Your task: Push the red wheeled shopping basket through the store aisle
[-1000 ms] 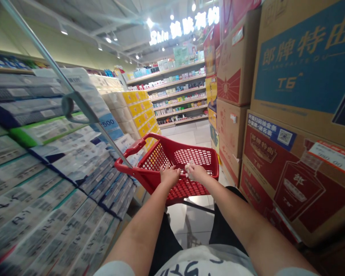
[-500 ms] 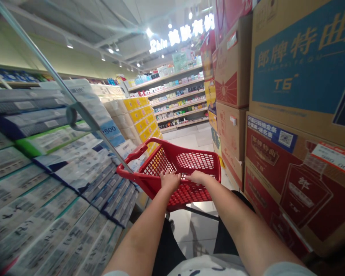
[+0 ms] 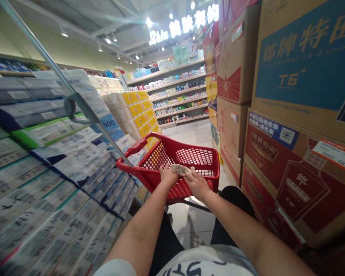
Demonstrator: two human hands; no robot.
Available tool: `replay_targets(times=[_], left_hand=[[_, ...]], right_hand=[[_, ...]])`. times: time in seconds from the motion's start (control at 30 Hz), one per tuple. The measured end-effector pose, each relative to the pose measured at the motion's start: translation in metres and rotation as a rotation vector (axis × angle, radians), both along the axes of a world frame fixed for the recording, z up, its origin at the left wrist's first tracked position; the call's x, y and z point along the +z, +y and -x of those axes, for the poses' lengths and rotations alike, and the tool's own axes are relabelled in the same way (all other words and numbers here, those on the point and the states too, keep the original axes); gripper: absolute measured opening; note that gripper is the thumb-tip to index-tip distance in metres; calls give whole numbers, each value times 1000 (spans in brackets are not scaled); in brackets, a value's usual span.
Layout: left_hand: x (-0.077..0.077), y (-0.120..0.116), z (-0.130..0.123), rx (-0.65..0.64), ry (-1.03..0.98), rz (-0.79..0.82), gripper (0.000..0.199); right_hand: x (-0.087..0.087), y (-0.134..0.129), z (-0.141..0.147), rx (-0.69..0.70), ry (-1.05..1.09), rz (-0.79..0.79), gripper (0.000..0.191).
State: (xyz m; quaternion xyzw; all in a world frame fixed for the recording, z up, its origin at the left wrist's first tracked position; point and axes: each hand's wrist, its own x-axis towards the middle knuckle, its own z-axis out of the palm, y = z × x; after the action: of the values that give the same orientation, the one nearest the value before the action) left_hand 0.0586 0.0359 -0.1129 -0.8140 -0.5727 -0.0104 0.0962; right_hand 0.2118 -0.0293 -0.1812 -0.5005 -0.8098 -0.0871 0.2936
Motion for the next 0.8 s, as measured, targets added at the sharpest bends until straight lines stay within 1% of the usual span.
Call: replay_targets(times=[0.07, 0.13, 0.2, 0.23, 0.3, 0.37, 0.43, 0.57, 0.63, 0.7, 0.8], left_hand=[[0, -1, -1, 12, -8, -10, 43], [0, -2, -2, 22, -14, -22, 52], [0, -3, -2, 17, -15, -35, 55], [-1, -4, -2, 9, -14, -43, 54], [-2, -4, -1, -3, -15, -63, 53], [-4, -4, 1, -16, -11, -84, 52], [-6, -3, 3, -23, -2, -99, 51], [-7, -3, 4, -15, 2, -97, 50], [-6, -3, 3, -10, -12, -90, 51], [-4, -3, 0, 5, -26, -83, 51], [-3, -3, -2, 26, -29, -58, 50]], right_hand=[[5, -2, 2, -43, -13, 60, 51], [15, -2, 9, -115, 2, 123, 59], [23, -1, 19, -177, 4, 180, 60], [24, 0, 23, -197, -3, 203, 59], [22, 1, 29, -212, -15, 217, 57], [15, 3, 31, -202, -19, 211, 58], [7, 6, 28, -158, -22, 190, 61], [1, 7, 7, 17, -46, 102, 58], [1, 7, -4, 56, -45, 87, 54], [3, 7, -7, 18, -23, 100, 53], [9, 7, 5, -83, 2, 135, 53]])
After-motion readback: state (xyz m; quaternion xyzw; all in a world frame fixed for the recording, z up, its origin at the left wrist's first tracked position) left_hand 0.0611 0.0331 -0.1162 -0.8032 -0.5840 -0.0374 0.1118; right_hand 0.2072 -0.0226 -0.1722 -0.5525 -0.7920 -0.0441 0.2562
